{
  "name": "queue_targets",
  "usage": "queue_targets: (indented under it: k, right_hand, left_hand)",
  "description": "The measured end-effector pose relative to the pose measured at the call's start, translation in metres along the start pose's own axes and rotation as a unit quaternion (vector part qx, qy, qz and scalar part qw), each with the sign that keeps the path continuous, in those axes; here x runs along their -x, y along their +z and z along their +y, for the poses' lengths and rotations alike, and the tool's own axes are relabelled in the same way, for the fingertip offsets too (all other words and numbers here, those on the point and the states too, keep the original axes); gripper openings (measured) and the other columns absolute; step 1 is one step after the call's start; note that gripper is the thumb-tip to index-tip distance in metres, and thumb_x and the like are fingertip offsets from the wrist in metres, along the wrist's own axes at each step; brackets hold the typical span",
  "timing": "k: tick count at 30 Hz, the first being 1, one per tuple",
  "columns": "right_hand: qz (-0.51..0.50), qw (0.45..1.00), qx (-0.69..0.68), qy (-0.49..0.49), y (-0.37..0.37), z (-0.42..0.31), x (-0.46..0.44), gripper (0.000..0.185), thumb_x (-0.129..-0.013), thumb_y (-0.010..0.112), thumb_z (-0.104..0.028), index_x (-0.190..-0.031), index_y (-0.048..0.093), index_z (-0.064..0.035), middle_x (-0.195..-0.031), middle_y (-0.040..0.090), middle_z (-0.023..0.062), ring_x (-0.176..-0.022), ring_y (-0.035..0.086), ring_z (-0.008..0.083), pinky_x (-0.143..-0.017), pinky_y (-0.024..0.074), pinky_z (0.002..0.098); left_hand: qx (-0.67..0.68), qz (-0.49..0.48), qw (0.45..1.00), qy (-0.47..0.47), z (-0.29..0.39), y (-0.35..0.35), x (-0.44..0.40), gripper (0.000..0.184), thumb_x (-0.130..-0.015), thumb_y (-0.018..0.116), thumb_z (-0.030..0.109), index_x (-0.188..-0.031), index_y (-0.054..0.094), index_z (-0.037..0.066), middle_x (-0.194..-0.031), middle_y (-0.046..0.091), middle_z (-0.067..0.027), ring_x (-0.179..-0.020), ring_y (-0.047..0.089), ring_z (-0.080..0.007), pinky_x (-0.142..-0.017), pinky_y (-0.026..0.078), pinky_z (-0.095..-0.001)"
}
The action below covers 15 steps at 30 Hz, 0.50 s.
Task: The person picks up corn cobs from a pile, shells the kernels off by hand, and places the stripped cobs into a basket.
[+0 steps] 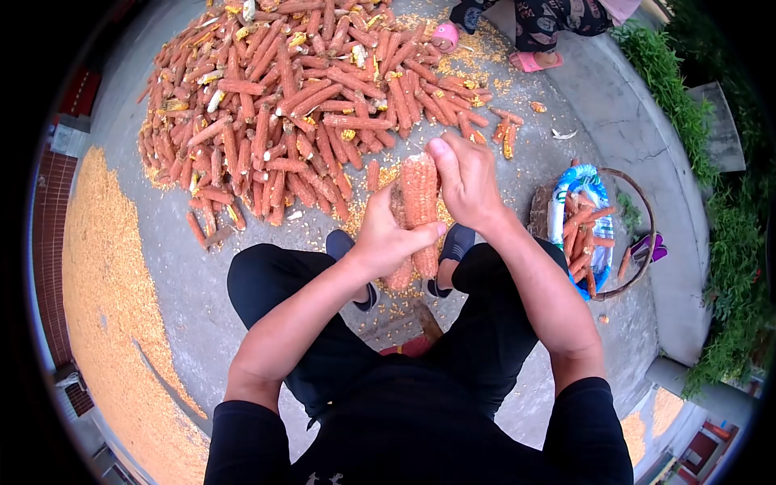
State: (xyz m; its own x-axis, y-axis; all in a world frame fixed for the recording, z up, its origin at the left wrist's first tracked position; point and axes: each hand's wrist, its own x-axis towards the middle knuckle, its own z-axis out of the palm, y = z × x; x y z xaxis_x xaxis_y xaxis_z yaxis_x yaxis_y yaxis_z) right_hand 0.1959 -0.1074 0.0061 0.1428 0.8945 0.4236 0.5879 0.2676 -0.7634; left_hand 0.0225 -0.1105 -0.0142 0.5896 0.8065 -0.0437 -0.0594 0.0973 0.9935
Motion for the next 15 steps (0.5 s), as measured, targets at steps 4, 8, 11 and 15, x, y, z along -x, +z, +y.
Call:
queue_targets:
  k: [4, 8, 11, 15]
  right_hand:
    - [0.012, 1.0, -0.02, 0.007, 0.001, 0.006, 0.003, 0.039, -0.106, 0.048, -0.022, -0.075, 0.052, 0.0022, -0.062, 0.049, 0.0167, -0.054, 0.045, 0.0334, -0.055, 0.0415, 0.0397]
    - [-0.001, 0.953, -0.258, 0.162, 0.007, 0.01, 0.007, 0.035, -0.106, 0.051, -0.023, -0.08, 0.054, 0.0004, -0.063, 0.051, 0.0032, -0.053, 0.047, 0.0151, -0.052, 0.0389, 0.0321]
    - [-0.025, 0.902, -0.367, 0.227, -0.005, 0.002, -0.001, 0.032, -0.104, 0.054, -0.027, -0.086, 0.058, -0.0012, -0.068, 0.05, -0.0033, -0.058, 0.047, 0.0057, -0.051, 0.0372, 0.0262]
    - [-0.03, 0.981, -0.142, 0.129, -0.007, -0.004, -0.006, 0.033, -0.1, 0.059, -0.031, -0.101, 0.062, 0.0022, -0.076, 0.064, 0.0113, -0.065, 0.062, 0.0205, -0.062, 0.0496, 0.0358]
  left_hand:
    - [0.169, -0.054, 0.98, -0.086, 0.006, -0.008, -0.002, 0.049, -0.079, 0.076, 0.023, -0.117, 0.056, -0.002, -0.092, 0.064, -0.0112, -0.075, 0.064, -0.0203, -0.069, 0.053, -0.0342]
    - [0.276, -0.123, 0.947, -0.106, 0.011, -0.018, -0.009, 0.06, -0.079, 0.074, 0.03, -0.123, 0.051, -0.003, -0.088, 0.063, -0.0134, -0.068, 0.063, -0.0221, -0.063, 0.052, -0.0349]
    - [0.317, -0.134, 0.932, -0.11, 0.015, -0.019, -0.01, 0.065, -0.078, 0.074, 0.031, -0.127, 0.048, -0.003, -0.088, 0.062, -0.0139, -0.069, 0.062, -0.0222, -0.063, 0.052, -0.0348]
    - [0.246, -0.11, 0.958, -0.102, 0.015, -0.018, -0.01, 0.064, -0.078, 0.075, 0.031, -0.125, 0.049, -0.002, -0.09, 0.063, -0.0143, -0.072, 0.063, -0.022, -0.065, 0.053, -0.0342]
